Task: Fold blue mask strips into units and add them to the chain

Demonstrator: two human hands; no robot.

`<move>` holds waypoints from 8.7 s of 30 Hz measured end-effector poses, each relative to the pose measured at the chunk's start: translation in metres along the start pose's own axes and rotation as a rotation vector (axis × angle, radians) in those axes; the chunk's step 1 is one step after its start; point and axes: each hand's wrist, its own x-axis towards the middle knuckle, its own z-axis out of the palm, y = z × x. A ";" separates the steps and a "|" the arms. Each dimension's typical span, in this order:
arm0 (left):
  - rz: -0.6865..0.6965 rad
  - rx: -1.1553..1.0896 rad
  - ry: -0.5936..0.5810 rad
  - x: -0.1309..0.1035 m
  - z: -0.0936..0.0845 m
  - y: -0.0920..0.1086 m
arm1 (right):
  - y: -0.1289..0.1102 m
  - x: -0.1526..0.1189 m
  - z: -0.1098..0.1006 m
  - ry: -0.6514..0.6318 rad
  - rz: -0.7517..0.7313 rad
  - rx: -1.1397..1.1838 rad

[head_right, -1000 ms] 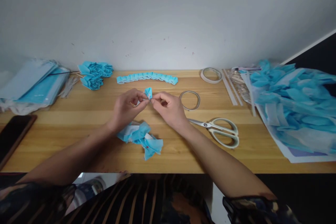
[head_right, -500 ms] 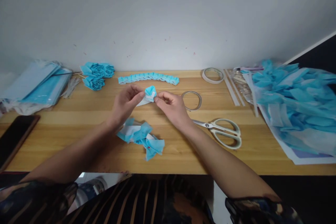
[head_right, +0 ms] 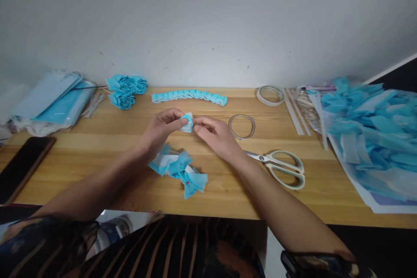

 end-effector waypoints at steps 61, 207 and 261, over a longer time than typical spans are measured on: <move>-0.036 0.177 -0.072 0.002 -0.002 -0.007 | 0.009 0.005 0.005 0.178 -0.020 0.071; 0.227 0.648 0.034 -0.006 0.003 -0.001 | 0.013 0.004 0.009 0.180 -0.055 -0.020; 0.483 0.685 0.100 -0.004 0.000 -0.010 | 0.019 0.007 0.003 0.136 0.125 0.326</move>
